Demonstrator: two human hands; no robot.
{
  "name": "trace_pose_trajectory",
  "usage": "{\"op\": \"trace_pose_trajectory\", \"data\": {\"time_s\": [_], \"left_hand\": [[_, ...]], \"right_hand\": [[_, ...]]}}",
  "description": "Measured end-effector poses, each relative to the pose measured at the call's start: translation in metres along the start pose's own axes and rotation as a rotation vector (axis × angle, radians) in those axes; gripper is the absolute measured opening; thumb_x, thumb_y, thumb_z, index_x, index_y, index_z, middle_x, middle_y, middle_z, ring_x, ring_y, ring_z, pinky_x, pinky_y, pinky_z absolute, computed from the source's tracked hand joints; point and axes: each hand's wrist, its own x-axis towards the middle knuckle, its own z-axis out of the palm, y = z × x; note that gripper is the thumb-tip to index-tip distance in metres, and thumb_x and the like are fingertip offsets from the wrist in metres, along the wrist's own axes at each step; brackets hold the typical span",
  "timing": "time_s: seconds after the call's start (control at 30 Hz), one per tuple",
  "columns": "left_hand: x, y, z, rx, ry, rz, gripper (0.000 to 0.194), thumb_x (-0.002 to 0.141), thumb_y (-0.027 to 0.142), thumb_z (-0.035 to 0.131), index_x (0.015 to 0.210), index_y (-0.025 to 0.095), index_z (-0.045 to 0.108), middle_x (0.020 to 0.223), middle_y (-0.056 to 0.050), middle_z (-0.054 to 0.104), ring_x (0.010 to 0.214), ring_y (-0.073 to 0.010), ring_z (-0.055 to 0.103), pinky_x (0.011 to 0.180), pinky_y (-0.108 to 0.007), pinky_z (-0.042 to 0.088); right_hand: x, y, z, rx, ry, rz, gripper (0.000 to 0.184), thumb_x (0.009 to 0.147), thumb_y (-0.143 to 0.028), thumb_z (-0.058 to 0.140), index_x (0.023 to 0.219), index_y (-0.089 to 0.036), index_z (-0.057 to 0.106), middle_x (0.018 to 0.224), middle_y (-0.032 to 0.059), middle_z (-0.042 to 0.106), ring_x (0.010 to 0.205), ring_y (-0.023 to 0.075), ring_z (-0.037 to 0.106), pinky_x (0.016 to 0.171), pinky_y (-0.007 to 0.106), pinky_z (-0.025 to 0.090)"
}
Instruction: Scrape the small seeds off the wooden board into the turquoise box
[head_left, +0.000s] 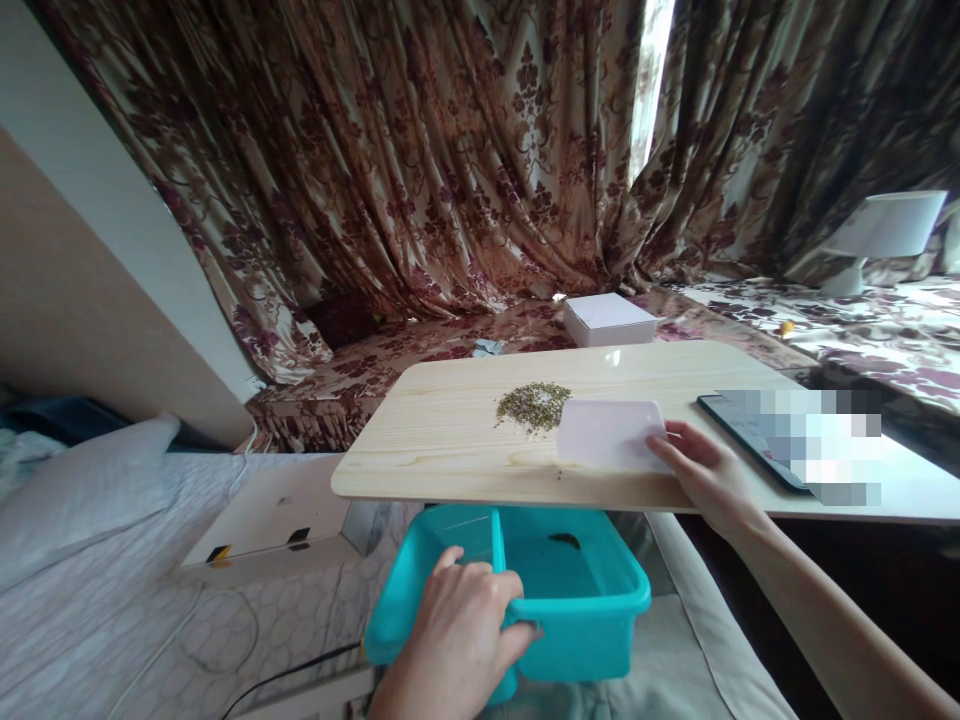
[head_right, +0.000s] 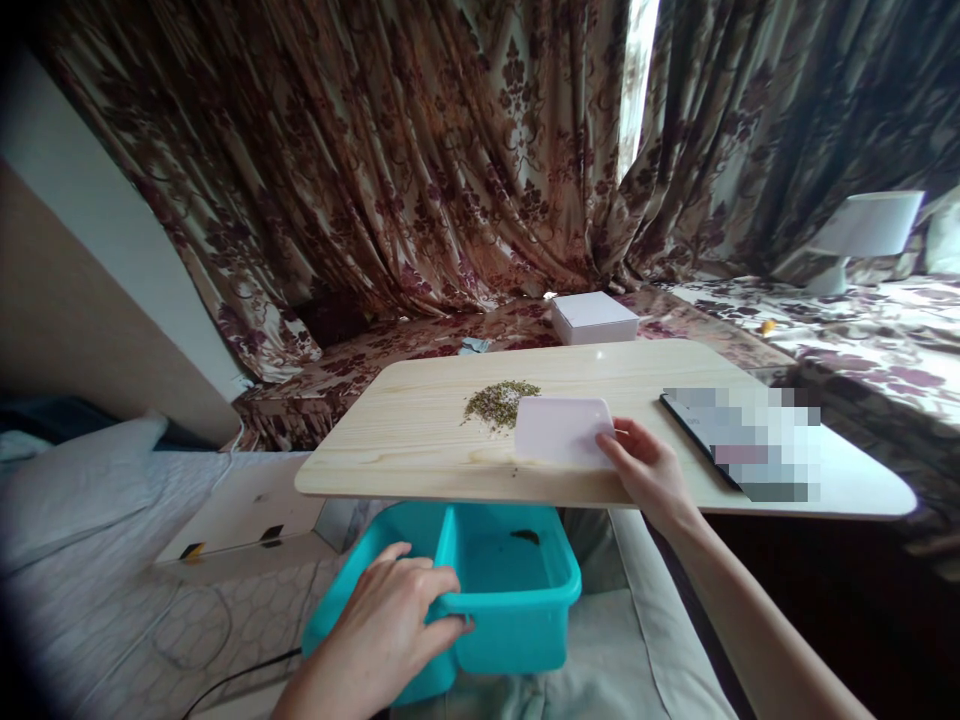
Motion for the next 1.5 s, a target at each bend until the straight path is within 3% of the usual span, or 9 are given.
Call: {"op": "trace_pose_trajectory", "data": {"time_s": [0.4,0.63,0.9,1.17,1.5], "left_hand": [[-0.001,0.002,-0.002,-0.013,-0.004,0.002,0.011,0.076,0.035,0.064,0.075,0.024,0.065,0.073,0.0,0.064,0.08,-0.0211,0.059,0.093,-0.042,0.03],[-0.001,0.003,-0.003,0.01,-0.007,0.002,0.013,0.077,0.036,0.062,0.074,0.024,0.065,0.073,0.0,0.064,0.079,-0.0208,0.059,0.093,-0.04,0.03],[0.001,0.003,-0.001,0.017,-0.027,0.018,0.014,0.075,0.037,0.066,0.073,0.024,0.065,0.072,0.001,0.064,0.076,-0.0206,0.059,0.092,-0.041,0.03],[0.002,0.005,-0.004,0.034,-0.036,0.034,0.017,0.075,0.039,0.066,0.07,0.023,0.064,0.071,0.0,0.064,0.075,-0.0199,0.059,0.093,-0.039,0.029],[0.001,0.007,-0.005,0.024,-0.051,0.022,0.017,0.076,0.039,0.065,0.07,0.023,0.064,0.07,0.0,0.064,0.075,-0.02,0.059,0.094,-0.04,0.029]], "right_hand": [[-0.013,-0.003,0.0,-0.046,-0.044,-0.024,0.041,0.056,-0.051,0.073,0.08,-0.02,0.065,0.076,0.0046,0.071,0.071,0.0208,0.062,0.061,0.028,0.047],[-0.018,-0.004,-0.001,0.004,-0.149,0.021,0.041,0.056,-0.05,0.073,0.084,-0.021,0.067,0.079,0.0055,0.072,0.073,0.0229,0.064,0.061,0.029,0.05],[0.01,-0.008,0.011,0.012,0.082,-0.04,0.03,0.06,-0.044,0.071,0.079,-0.022,0.063,0.075,0.0037,0.071,0.072,0.0216,0.066,0.066,0.031,0.051],[0.025,-0.002,0.036,-0.033,-0.011,-0.079,0.032,0.067,-0.045,0.064,0.085,-0.02,0.059,0.078,0.0058,0.072,0.072,0.0212,0.066,0.068,0.033,0.05],[0.024,0.0,0.032,-0.068,-0.041,-0.096,0.029,0.069,-0.042,0.062,0.089,-0.02,0.059,0.081,0.0063,0.072,0.075,0.0215,0.067,0.069,0.033,0.051]]}}
